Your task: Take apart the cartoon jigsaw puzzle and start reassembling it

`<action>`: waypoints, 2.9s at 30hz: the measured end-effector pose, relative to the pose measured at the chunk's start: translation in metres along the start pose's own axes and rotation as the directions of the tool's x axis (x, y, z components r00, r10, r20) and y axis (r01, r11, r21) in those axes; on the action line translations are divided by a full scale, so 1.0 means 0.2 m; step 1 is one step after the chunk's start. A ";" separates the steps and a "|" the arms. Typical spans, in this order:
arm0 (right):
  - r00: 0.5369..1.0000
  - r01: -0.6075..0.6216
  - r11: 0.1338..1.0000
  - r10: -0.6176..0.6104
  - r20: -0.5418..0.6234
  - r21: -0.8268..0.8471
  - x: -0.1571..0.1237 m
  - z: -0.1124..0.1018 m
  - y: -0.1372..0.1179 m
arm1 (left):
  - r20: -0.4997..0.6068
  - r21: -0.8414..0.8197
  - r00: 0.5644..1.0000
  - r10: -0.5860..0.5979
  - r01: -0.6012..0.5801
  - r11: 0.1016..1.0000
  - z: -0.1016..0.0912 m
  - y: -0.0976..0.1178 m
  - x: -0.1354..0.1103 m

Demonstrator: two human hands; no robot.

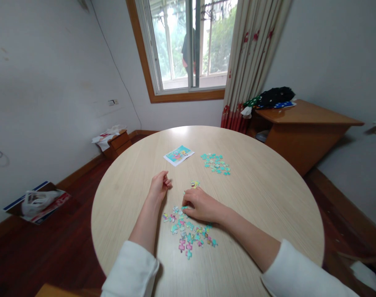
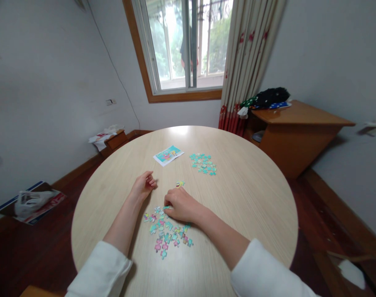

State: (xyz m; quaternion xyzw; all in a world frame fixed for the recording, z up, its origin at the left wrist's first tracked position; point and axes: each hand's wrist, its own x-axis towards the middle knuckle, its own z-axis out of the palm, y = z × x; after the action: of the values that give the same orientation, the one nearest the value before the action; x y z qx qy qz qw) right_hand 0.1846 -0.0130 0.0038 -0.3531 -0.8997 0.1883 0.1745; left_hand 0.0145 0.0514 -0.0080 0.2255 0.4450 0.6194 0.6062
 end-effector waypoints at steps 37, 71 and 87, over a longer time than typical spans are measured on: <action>0.998 0.037 0.990 -0.044 -0.047 -0.136 0.03 0.04 0.05 | 0.000 0.021 1.000 0.005 -0.005 1.000 0.00 0.00 -0.01; 0.833 -0.006 0.971 0.136 -0.537 0.237 0.04 0.01 0.12 | 0.486 0.372 0.815 -0.315 0.134 0.919 0.06 0.02 -0.15; 0.803 -0.031 0.942 0.222 -0.554 0.333 0.05 0.02 0.14 | 0.434 0.313 0.878 -0.200 0.060 0.948 0.05 0.00 -0.13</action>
State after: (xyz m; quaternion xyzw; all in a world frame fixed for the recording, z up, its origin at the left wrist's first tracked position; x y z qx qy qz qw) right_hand 0.1929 0.0123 -0.0114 -0.4220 -0.7359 0.2199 0.4818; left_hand 0.0270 0.0298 0.0041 0.4216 0.3887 0.4335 0.6952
